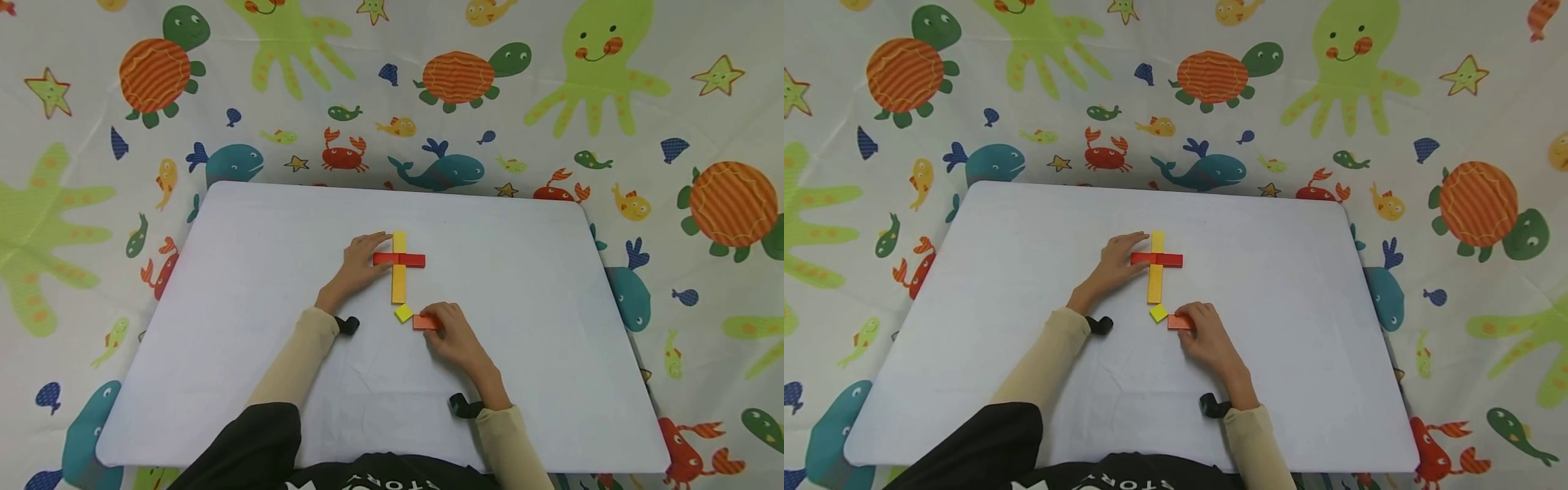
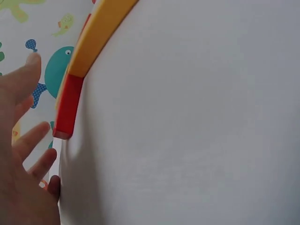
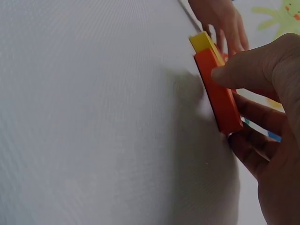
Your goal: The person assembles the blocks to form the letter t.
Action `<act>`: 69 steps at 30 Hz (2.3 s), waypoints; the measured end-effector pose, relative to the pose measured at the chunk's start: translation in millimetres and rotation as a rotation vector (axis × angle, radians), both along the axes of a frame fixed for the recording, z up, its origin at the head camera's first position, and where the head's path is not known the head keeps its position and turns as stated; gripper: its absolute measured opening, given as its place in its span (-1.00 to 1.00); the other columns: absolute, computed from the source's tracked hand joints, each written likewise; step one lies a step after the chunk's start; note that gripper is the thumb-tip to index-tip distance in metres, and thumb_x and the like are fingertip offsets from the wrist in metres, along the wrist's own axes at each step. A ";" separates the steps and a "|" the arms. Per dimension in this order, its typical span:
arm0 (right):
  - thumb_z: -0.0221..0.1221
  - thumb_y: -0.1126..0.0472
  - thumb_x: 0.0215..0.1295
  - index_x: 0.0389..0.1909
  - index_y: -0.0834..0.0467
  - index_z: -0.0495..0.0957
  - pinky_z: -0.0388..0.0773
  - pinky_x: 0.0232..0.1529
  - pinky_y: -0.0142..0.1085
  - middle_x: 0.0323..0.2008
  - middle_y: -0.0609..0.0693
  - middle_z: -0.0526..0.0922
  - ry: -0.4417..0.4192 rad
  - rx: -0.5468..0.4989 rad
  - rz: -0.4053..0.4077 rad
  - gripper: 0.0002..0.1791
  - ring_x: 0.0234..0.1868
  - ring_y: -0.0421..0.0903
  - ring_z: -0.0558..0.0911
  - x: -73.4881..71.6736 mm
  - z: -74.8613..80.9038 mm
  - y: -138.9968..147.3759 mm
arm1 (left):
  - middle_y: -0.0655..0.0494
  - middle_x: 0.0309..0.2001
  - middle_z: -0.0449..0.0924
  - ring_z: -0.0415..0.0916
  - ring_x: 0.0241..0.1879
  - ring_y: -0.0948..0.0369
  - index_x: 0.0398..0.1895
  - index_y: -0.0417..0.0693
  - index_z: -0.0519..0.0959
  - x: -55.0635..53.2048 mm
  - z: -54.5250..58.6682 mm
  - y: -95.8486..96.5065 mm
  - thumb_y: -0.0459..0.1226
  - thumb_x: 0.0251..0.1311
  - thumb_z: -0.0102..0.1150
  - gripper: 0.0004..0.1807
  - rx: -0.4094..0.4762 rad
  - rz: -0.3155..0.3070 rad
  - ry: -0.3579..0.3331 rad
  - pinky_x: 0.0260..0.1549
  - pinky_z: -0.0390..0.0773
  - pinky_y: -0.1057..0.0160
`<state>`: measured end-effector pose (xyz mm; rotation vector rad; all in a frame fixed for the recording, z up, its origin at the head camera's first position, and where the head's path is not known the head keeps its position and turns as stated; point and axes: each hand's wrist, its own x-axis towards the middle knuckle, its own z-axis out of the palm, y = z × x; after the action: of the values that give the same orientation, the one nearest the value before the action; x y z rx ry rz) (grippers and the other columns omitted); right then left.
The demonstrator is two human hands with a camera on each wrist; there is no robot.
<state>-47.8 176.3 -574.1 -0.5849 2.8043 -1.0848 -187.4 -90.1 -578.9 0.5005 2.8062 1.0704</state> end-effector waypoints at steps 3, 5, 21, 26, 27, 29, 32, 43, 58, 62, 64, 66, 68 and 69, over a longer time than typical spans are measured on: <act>0.39 0.35 0.26 0.16 0.11 0.56 0.55 0.27 0.00 0.14 0.04 0.66 -0.008 0.000 0.013 -0.55 0.20 0.06 0.52 -1.4 0.4 -0.7 | 0.02 0.56 0.33 0.18 0.54 -0.06 0.54 0.16 0.37 6.2 1.0 -3.2 -0.01 0.40 0.28 -0.33 0.017 0.047 0.053 0.49 0.19 -0.28; 0.40 0.33 0.25 0.19 0.12 0.56 0.56 0.27 0.00 0.15 0.05 0.66 -0.003 0.004 0.023 -0.52 0.20 0.07 0.52 -2.2 0.5 -0.9 | 0.00 0.48 0.44 0.28 0.48 -0.05 0.46 0.10 0.46 12.3 3.1 -4.1 -0.06 0.40 0.29 -0.41 0.042 0.093 0.113 0.45 0.28 -0.24; 0.42 0.25 0.28 0.22 0.12 0.56 0.57 0.25 -0.03 0.17 0.01 0.65 -0.023 0.047 0.090 -0.51 0.19 0.00 0.53 -5.7 4.8 8.0 | 0.08 -0.29 0.72 0.56 -0.33 0.18 -0.17 -0.03 0.70 93.5 17.1 3.7 -0.19 0.35 0.36 -0.88 0.230 0.281 0.172 -0.36 0.41 0.30; 0.43 0.25 0.27 0.20 0.12 0.57 0.57 0.25 -0.02 0.16 0.02 0.66 -0.019 0.044 0.098 -0.52 0.19 0.02 0.53 -6.5 3.5 9.6 | 0.13 -0.24 0.72 0.52 -0.32 0.23 -0.13 0.01 0.69 112.7 13.5 10.0 -0.12 0.33 0.38 -0.82 0.148 0.233 0.118 -0.32 0.48 0.30; 0.43 0.25 0.27 0.20 0.12 0.57 0.57 0.25 -0.02 0.16 0.02 0.65 -0.020 0.043 0.100 -0.52 0.19 0.02 0.53 -6.7 3.3 9.8 | 0.14 -0.23 0.71 0.51 -0.30 0.23 -0.12 0.02 0.68 116.1 12.1 11.8 -0.11 0.32 0.39 -0.80 0.124 0.220 0.112 -0.30 0.49 0.28; 0.43 0.25 0.27 0.19 0.11 0.57 0.57 0.24 -0.02 0.16 0.02 0.65 -0.012 0.041 0.107 -0.53 0.18 0.02 0.52 -7.0 3.4 10.0 | 0.16 -0.21 0.71 0.51 -0.27 0.22 -0.09 0.03 0.67 122.4 8.9 15.4 -0.08 0.31 0.41 -0.76 0.056 0.189 0.108 -0.27 0.51 0.26; 0.43 0.26 0.27 0.18 0.11 0.58 0.58 0.22 -0.03 0.14 0.01 0.66 0.002 0.038 0.113 -0.54 0.17 0.01 0.52 -7.3 3.4 10.4 | 0.16 -0.19 0.71 0.54 -0.20 0.15 -0.09 0.02 0.67 130.7 5.4 21.4 -0.04 0.26 0.45 -0.70 -0.047 0.147 0.147 -0.24 0.54 0.18; 0.46 0.32 0.21 0.09 0.11 0.62 0.58 0.15 -0.04 0.06 0.01 0.68 0.076 -0.003 0.104 -0.57 0.10 0.01 0.54 -8.4 0.4 9.6 | 0.12 -0.12 0.66 0.53 -0.06 0.05 -0.06 0.08 0.67 138.5 4.2 36.4 0.10 0.18 0.48 -0.58 -0.233 0.135 0.218 -0.23 0.50 0.04; 0.43 0.33 0.24 0.08 0.13 0.63 0.57 0.16 -0.03 0.05 0.02 0.68 0.070 0.007 0.104 -0.61 0.10 0.04 0.54 -7.0 1.8 6.1 | 0.06 -0.07 0.64 0.52 -0.02 0.01 -0.03 0.08 0.67 142.9 6.6 43.3 0.03 0.21 0.47 -0.63 -0.287 0.178 0.208 -0.15 0.55 -0.05; 0.43 0.32 0.25 0.08 0.12 0.62 0.57 0.16 -0.04 0.06 0.01 0.68 0.068 0.015 0.099 -0.61 0.10 0.02 0.54 -6.9 1.6 6.2 | 0.04 -0.07 0.64 0.51 -0.02 0.01 -0.03 0.07 0.66 143.2 7.7 43.5 0.03 0.21 0.47 -0.62 -0.288 0.177 0.210 -0.15 0.55 -0.05; 0.43 0.31 0.26 0.09 0.11 0.62 0.57 0.16 -0.05 0.06 0.01 0.67 0.061 0.019 0.098 -0.62 0.10 0.02 0.53 -7.1 1.3 6.2 | 0.04 -0.08 0.64 0.51 -0.04 0.01 -0.03 0.06 0.66 143.1 8.0 43.5 0.02 0.21 0.47 -0.63 -0.288 0.176 0.217 -0.16 0.55 -0.05; 0.43 0.31 0.26 0.08 0.11 0.62 0.57 0.16 -0.05 0.06 0.01 0.67 0.054 0.018 0.097 -0.62 0.10 0.02 0.53 -7.3 1.1 6.2 | 0.03 -0.09 0.63 0.51 -0.04 0.01 -0.04 0.05 0.66 143.0 7.7 43.5 0.02 0.21 0.47 -0.63 -0.287 0.174 0.222 -0.17 0.55 -0.06; 0.42 0.32 0.25 0.08 0.12 0.62 0.57 0.16 -0.05 0.06 0.03 0.67 0.052 0.013 0.098 -0.62 0.10 0.03 0.53 -7.4 1.4 6.1 | 0.04 -0.09 0.63 0.51 -0.05 0.01 -0.05 0.05 0.66 142.9 7.3 43.3 0.02 0.22 0.46 -0.63 -0.291 0.174 0.225 -0.18 0.55 -0.05; 0.42 0.32 0.25 0.08 0.13 0.62 0.57 0.16 -0.04 0.06 0.03 0.67 0.056 0.013 0.098 -0.62 0.09 0.04 0.54 -7.5 1.4 6.1 | 0.04 -0.09 0.63 0.51 -0.05 0.01 -0.05 0.05 0.66 142.8 7.1 43.3 0.02 0.22 0.46 -0.63 -0.292 0.175 0.226 -0.18 0.55 -0.05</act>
<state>-55.3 182.4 -572.7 -0.7546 2.7934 -1.0475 -44.6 -46.9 -571.8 0.3709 3.1817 0.6423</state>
